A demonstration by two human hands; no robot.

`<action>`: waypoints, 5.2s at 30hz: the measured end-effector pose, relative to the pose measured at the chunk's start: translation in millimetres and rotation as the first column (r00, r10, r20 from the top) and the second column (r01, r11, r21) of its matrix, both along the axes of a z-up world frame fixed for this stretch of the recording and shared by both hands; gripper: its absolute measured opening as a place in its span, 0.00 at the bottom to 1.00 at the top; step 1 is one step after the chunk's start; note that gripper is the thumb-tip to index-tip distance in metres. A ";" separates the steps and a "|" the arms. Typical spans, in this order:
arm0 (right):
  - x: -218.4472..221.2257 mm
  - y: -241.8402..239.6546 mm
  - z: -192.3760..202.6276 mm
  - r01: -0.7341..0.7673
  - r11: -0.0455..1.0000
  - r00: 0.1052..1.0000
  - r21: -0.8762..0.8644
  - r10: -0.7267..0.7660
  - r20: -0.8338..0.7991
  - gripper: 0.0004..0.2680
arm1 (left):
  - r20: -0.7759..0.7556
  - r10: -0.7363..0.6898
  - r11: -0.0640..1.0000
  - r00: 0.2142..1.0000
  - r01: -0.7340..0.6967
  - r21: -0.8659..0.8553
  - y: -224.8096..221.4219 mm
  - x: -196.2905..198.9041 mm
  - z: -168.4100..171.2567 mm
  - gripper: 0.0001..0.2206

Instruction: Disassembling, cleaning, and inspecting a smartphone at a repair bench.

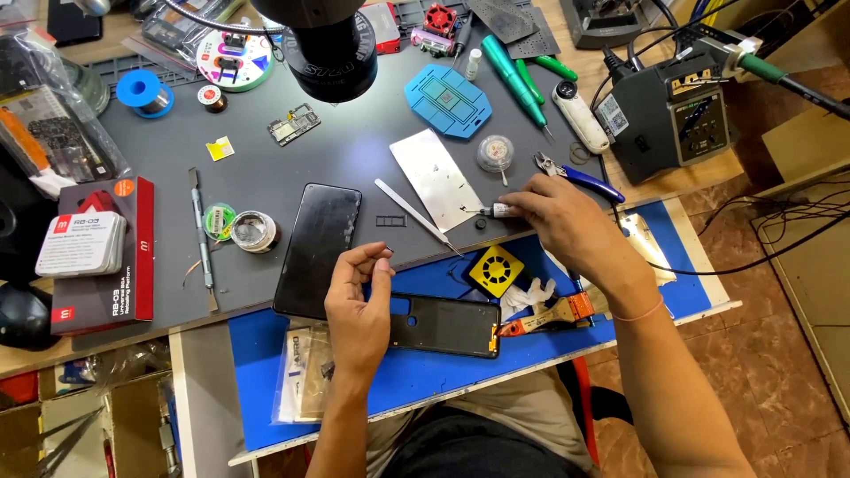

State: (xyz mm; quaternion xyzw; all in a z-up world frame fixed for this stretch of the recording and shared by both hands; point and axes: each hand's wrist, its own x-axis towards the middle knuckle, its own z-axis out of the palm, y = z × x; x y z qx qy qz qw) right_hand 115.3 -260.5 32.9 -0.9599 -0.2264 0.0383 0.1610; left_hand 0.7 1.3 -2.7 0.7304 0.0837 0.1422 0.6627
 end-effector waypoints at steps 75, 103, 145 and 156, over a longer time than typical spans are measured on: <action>-49.0 -14.3 -26.8 0.294 0.639 0.885 0.711 -0.463 0.050 0.09 | 0.310 0.194 0.885 0.931 -0.302 0.355 6.9 1.0 21.0 0.08; -94.2 42.7 -19.7 0.138 0.746 0.978 0.652 -0.208 0.032 0.05 | 0.129 -0.357 0.267 0.925 -0.031 0.963 47.4 55.2 -24.7 0.05; -74.6 97.5 1.3 0.194 0.512 0.964 0.837 0.061 -0.260 0.05 | -0.161 -0.376 0.456 0.913 0.031 -0.889 23.6 -6.6 -27.9 0.14; -84.4 109.3 -20.2 -0.321 0.726 0.906 0.608 0.049 0.420 0.07 | -0.161 -0.293 0.533 0.942 0.021 -0.846 14.1 -12.7 -21.5 0.10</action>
